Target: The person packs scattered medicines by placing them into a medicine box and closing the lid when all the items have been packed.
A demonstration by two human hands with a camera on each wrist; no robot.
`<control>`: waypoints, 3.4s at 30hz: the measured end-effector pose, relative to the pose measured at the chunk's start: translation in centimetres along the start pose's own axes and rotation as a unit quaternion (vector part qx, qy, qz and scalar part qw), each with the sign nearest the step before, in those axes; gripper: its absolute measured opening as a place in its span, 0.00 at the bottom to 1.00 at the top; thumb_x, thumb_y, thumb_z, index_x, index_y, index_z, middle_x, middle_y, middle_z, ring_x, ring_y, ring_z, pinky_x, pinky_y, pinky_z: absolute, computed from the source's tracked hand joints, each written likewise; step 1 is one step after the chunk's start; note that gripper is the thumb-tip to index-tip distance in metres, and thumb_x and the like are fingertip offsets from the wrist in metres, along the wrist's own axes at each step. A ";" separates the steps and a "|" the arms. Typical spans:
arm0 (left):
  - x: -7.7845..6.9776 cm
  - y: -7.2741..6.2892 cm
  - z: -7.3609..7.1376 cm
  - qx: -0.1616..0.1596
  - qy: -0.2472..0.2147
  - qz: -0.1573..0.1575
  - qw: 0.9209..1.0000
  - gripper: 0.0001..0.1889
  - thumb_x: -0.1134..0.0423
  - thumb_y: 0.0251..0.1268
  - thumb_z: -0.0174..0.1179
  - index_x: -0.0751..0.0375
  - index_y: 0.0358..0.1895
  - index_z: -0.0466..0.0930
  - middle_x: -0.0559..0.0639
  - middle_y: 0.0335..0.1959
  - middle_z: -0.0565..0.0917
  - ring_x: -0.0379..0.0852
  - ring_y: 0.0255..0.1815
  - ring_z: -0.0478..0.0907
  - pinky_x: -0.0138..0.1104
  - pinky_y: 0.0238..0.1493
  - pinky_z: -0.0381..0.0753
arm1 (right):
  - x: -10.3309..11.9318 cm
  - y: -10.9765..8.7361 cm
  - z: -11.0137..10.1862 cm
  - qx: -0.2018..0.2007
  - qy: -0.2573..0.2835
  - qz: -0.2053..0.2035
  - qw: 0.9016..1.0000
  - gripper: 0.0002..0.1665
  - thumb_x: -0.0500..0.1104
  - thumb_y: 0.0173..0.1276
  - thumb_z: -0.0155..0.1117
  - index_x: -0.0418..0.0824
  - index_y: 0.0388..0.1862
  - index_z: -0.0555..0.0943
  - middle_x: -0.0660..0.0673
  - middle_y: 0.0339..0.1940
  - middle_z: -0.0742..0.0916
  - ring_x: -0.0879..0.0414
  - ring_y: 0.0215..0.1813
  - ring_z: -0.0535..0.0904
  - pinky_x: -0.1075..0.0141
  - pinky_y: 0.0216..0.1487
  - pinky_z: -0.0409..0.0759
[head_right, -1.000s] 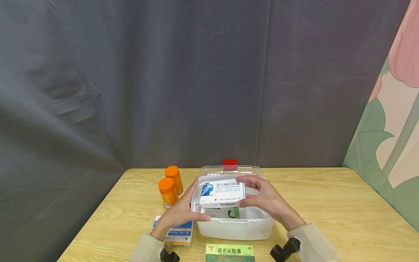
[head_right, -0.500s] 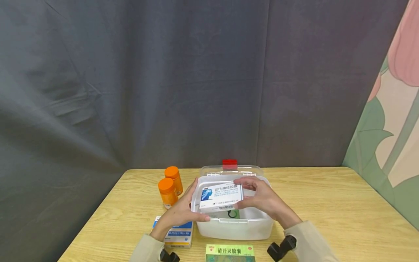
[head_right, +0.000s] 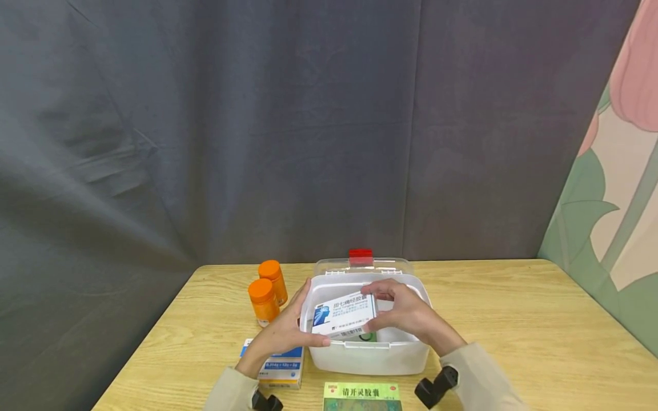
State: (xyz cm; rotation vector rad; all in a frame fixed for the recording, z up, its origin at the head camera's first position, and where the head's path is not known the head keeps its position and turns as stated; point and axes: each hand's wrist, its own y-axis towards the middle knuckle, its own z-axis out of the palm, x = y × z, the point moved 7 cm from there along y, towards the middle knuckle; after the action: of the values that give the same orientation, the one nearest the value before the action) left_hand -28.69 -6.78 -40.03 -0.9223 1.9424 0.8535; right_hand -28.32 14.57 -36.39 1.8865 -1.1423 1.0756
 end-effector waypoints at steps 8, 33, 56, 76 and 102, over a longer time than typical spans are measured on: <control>0.0 0.1 -0.1 0.001 0.013 -0.007 1.000 0.65 0.48 0.47 0.76 0.45 0.79 0.32 0.51 0.78 0.42 0.56 0.68 0.59 0.54 0.68 0.58 | 0.2 0.2 0.5 -0.004 -0.063 -0.006 0.998 0.38 0.39 0.42 0.83 0.39 0.56 0.80 0.39 0.61 0.77 0.36 0.62 0.71 0.40 0.61 0.67; -0.1 0.0 -0.1 -0.002 0.009 -0.007 1.000 0.66 0.48 0.45 0.77 0.47 0.79 0.32 0.51 0.78 0.42 0.55 0.71 0.56 0.55 0.69 0.54 | 0.9 0.4 2.4 0.051 -0.276 -0.027 0.960 0.29 0.31 0.40 0.82 0.48 0.42 0.81 0.48 0.43 0.80 0.49 0.46 0.74 0.46 0.51 0.76; 0.0 -0.2 0.0 0.002 -0.006 -0.006 1.000 0.65 0.48 0.46 0.77 0.45 0.79 0.31 0.49 0.79 0.41 0.54 0.72 0.54 0.54 0.70 0.53 | -0.3 0.9 3.4 0.128 -0.284 -0.013 0.950 0.23 0.30 0.48 0.76 0.48 0.39 0.77 0.50 0.35 0.78 0.52 0.38 0.70 0.53 0.42 0.71; -0.1 -0.1 -0.1 0.005 -0.006 0.001 1.000 0.65 0.50 0.47 0.76 0.47 0.79 0.31 0.51 0.77 0.45 0.56 0.67 0.61 0.53 0.68 0.59 | -0.4 1.1 3.8 0.155 -0.259 -0.007 0.953 0.22 0.35 0.51 0.78 0.49 0.42 0.78 0.49 0.40 0.79 0.50 0.41 0.71 0.48 0.47 0.73; 0.2 -0.1 -0.1 0.000 0.006 -0.014 1.000 0.65 0.48 0.46 0.77 0.47 0.79 0.32 0.49 0.79 0.41 0.53 0.73 0.53 0.54 0.70 0.53 | -0.5 1.0 2.5 0.053 -0.254 0.011 0.966 0.22 0.46 0.49 0.79 0.43 0.42 0.81 0.44 0.46 0.84 0.48 0.43 0.79 0.51 0.45 0.78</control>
State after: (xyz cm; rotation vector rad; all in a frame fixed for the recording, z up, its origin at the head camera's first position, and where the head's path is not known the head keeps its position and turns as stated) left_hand -28.70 -6.95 -40.14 -0.9547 1.9355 0.8338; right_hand -28.59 12.28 -37.75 2.3187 -1.4069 0.6857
